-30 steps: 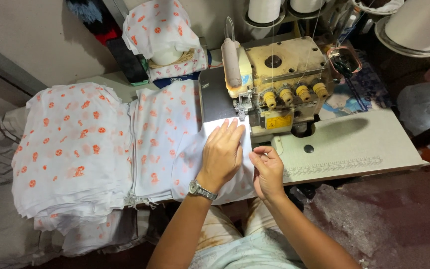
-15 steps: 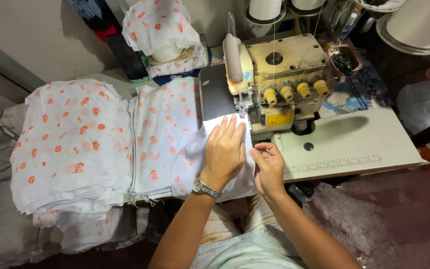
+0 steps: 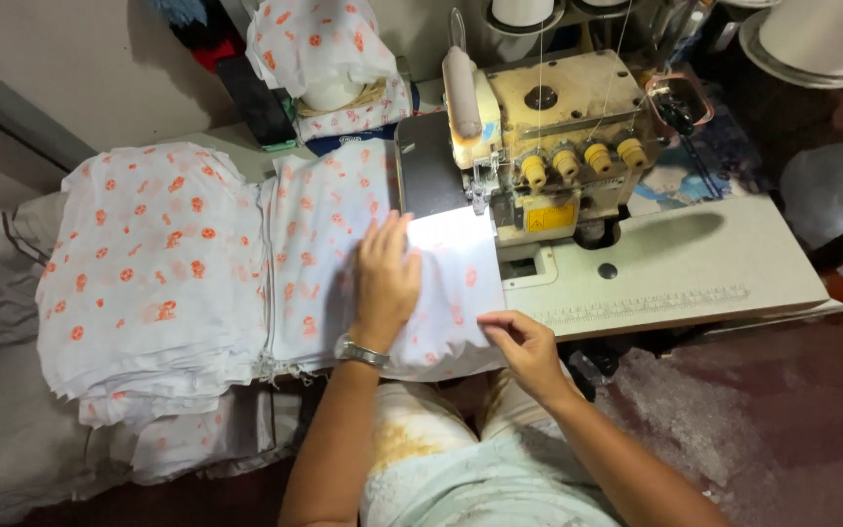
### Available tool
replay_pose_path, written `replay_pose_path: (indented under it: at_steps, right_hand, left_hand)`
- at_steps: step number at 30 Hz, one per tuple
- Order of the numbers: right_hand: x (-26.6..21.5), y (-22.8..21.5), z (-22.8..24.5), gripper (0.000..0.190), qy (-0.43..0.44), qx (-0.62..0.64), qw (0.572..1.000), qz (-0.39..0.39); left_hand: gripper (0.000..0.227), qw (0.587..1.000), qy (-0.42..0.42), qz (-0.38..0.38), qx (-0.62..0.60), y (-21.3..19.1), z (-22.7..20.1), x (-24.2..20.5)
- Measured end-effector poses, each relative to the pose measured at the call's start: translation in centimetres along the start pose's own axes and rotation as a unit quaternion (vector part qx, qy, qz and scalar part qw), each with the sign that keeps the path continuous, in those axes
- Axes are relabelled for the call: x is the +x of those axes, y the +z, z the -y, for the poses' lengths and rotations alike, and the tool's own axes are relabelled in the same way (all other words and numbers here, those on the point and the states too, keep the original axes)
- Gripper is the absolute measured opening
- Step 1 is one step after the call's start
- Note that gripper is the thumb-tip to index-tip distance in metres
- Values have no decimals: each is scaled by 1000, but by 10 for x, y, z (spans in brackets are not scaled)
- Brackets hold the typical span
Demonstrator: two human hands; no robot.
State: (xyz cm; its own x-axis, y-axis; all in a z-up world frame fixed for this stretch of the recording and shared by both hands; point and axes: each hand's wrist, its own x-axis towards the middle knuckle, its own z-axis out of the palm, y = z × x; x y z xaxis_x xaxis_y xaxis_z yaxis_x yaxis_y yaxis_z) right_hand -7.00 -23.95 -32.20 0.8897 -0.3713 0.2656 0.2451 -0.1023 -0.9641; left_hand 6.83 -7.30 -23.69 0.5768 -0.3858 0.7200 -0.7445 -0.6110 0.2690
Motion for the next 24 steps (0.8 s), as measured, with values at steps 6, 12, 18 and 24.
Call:
replay_pose_path:
  at_steps: [6,12,18,24]
  right_hand:
    - [-37,-6,-12,19,32,7,998,56]
    - [-59,-9,-33,23,169,32,981,84]
    - [-67,-12,-70,32,387,276,872,111]
    - [-65,-11,-41,49,440,353,822,78]
  left_hand:
    - [29,999,-26,-26,24,-14,20,-34]
    - [19,994,47,-97,-13,-21,-23,-87]
    - [31,979,174,-5,-110,-19,-75,-143]
    - [73,966,217,104,-90,18,-67,-203]
